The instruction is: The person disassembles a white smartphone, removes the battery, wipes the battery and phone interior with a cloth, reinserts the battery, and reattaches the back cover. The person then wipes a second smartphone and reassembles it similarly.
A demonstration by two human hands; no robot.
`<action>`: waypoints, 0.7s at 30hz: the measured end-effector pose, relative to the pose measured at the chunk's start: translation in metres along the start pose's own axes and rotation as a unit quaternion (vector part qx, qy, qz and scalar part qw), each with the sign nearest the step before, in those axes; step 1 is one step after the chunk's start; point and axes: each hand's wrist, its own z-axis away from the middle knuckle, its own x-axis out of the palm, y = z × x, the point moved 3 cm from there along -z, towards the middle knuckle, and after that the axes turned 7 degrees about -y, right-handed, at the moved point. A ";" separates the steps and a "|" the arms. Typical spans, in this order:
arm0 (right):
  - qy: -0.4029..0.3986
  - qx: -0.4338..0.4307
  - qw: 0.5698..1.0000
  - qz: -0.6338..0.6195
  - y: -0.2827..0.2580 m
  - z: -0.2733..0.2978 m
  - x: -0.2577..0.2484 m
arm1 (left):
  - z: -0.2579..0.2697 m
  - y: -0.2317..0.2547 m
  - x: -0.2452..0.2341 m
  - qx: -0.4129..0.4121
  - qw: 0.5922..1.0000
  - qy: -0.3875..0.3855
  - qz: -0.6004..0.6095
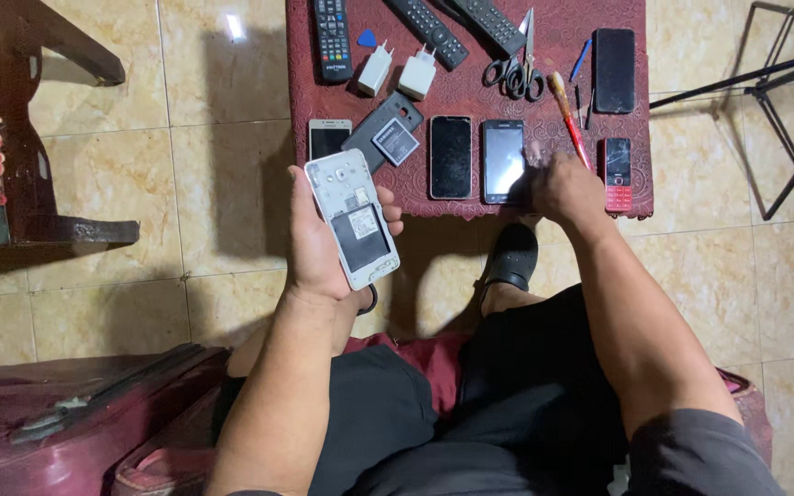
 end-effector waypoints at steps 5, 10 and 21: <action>-0.010 -0.058 0.913 -0.404 -0.080 0.028 -0.073 | -0.001 -0.020 -0.001 -0.018 0.988 0.023 -0.151; 0.063 -0.272 0.905 -0.321 -0.155 0.089 -0.129 | 0.002 -0.045 0.009 -0.055 0.956 -0.049 -0.283; -0.017 -0.334 0.891 -0.308 -0.171 0.112 -0.125 | -0.015 -0.067 -0.009 -0.007 0.959 0.064 -0.277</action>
